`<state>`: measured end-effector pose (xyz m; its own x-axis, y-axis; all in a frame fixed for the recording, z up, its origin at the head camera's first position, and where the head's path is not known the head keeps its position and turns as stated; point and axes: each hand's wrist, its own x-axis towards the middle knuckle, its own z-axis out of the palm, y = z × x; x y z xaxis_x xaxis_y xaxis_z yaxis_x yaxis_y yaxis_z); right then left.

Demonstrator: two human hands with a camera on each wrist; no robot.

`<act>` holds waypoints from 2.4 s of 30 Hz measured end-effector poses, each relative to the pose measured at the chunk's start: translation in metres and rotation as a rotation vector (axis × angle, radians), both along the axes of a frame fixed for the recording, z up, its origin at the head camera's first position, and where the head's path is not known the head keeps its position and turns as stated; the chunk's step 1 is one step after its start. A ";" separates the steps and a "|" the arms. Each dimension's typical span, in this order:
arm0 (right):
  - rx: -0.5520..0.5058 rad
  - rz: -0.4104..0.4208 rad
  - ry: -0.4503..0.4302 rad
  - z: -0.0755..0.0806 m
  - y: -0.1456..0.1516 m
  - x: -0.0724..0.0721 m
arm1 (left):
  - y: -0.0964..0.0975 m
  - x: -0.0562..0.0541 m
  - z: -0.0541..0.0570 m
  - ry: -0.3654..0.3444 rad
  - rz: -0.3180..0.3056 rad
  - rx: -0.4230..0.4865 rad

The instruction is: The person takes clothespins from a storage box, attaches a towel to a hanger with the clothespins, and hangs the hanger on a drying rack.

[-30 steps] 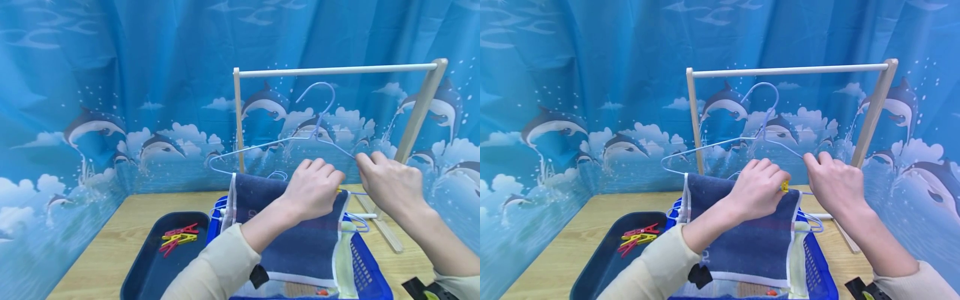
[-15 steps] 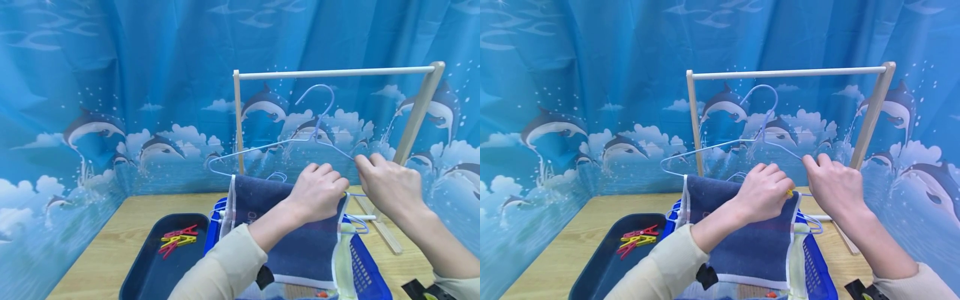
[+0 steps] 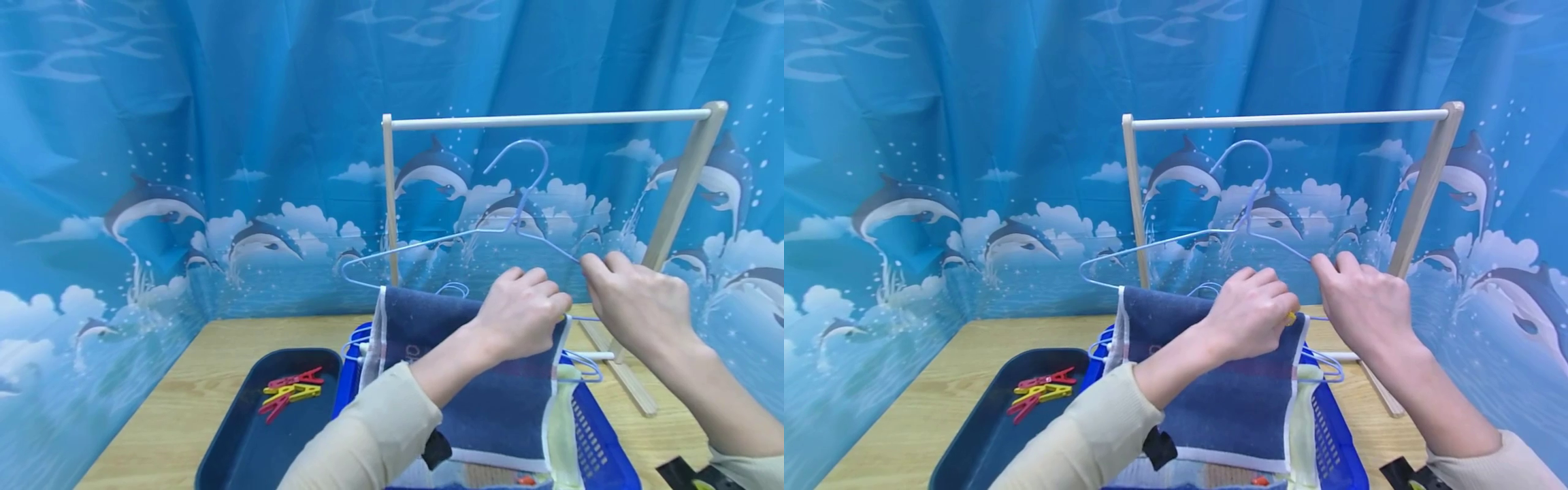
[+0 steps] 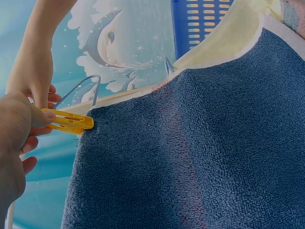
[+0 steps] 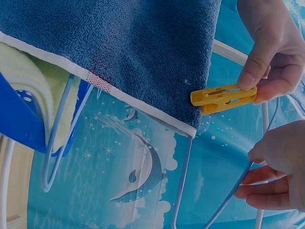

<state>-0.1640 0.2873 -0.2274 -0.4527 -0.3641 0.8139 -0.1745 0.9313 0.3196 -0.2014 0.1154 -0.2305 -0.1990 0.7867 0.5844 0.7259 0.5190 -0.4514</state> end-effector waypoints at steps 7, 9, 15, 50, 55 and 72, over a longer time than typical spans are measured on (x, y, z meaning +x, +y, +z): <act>0.001 -0.017 -0.023 -0.001 0.001 0.000 | 0.003 0.000 0.000 -0.017 0.000 -0.029; 0.002 -0.015 -0.021 -0.001 0.001 0.000 | 0.003 0.000 0.000 -0.027 0.005 -0.039; -0.011 -0.021 -0.044 -0.001 0.001 0.002 | 0.005 -0.001 -0.003 -0.003 0.005 -0.034; -0.017 -0.010 -0.019 -0.002 -0.001 -0.003 | 0.007 0.003 -0.004 -0.120 0.144 -0.099; -0.013 -0.004 -0.015 -0.003 -0.002 -0.004 | 0.003 0.002 -0.004 -0.080 0.127 -0.073; -0.012 0.014 0.007 -0.002 -0.002 -0.004 | -0.012 0.007 0.004 0.029 0.062 0.005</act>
